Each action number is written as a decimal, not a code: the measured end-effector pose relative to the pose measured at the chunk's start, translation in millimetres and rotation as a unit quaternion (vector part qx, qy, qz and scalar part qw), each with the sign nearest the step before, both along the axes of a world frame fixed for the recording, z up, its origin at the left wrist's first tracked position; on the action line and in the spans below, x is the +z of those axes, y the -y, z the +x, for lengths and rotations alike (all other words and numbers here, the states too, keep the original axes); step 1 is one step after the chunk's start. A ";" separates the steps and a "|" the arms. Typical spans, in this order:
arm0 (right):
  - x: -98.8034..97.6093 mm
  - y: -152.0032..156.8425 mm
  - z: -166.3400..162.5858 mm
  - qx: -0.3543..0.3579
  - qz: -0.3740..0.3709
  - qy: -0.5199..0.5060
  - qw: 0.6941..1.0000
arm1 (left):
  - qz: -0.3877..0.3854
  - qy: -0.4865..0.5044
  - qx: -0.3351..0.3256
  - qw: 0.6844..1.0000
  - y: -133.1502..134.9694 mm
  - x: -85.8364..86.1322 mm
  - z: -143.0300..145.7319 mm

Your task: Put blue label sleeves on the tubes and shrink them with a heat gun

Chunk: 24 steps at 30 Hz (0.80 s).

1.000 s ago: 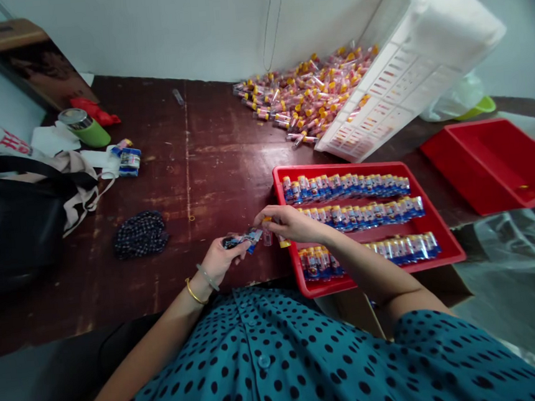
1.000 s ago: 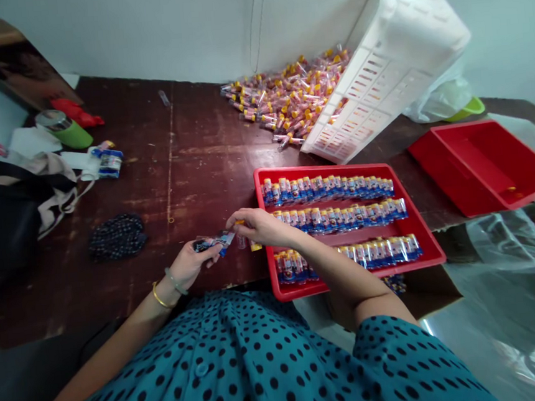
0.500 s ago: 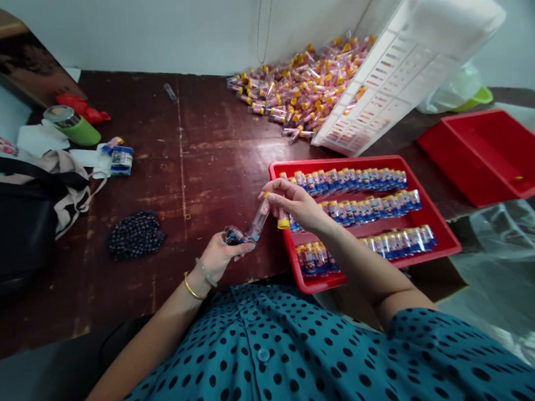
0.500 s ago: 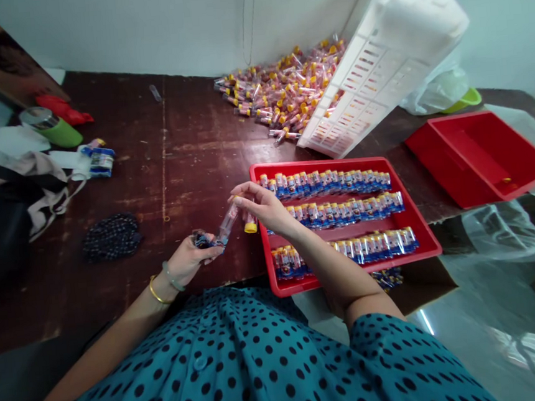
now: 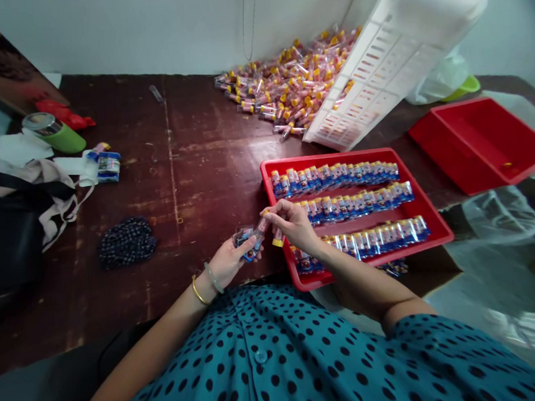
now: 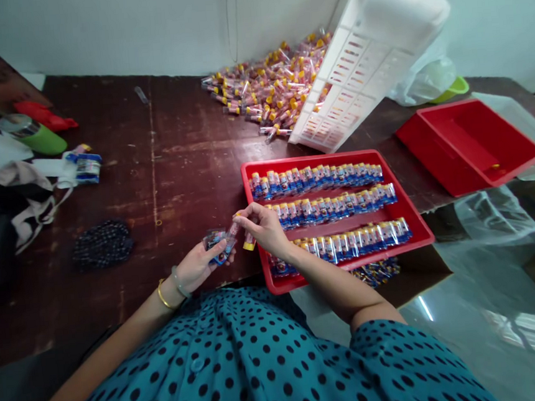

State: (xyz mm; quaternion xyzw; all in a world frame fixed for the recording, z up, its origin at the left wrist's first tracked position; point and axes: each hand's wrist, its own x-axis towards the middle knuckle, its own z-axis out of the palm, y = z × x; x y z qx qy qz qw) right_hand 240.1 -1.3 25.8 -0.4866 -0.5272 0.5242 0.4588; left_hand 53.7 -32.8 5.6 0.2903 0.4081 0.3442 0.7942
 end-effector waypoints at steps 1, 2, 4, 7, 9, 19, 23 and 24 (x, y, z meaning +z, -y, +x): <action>0.1 3.3 0.3 -0.002 -0.009 -0.008 1.000 | -0.019 0.021 -0.010 1.000 -0.4 0.9 0.5; 0.6 7.3 0.3 -0.003 -0.015 -0.014 1.000 | -0.036 0.040 -0.018 0.998 -0.6 1.9 1.1; 2.5 17.0 -0.2 0.013 -0.025 -0.025 0.999 | -0.062 0.072 -0.027 0.995 -0.3 4.3 2.8; 6.5 31.3 -1.5 0.080 -0.062 -0.055 0.993 | -0.072 0.100 -0.035 0.992 1.3 8.1 5.2; 9.1 37.3 -1.8 0.101 -0.079 -0.076 0.989 | -0.060 0.098 -0.039 0.993 1.8 11.0 4.6; 0.7 48.5 3.6 0.042 -0.015 -0.045 0.998 | 0.016 0.002 0.014 1.000 6.1 21.1 5.6; -2.9 51.8 4.7 0.031 -0.020 -0.045 0.998 | 0.031 -0.018 0.013 0.999 6.8 19.5 12.4; -2.9 51.4 5.8 0.031 -0.025 -0.045 0.998 | 0.033 -0.021 0.011 0.999 6.4 19.6 13.2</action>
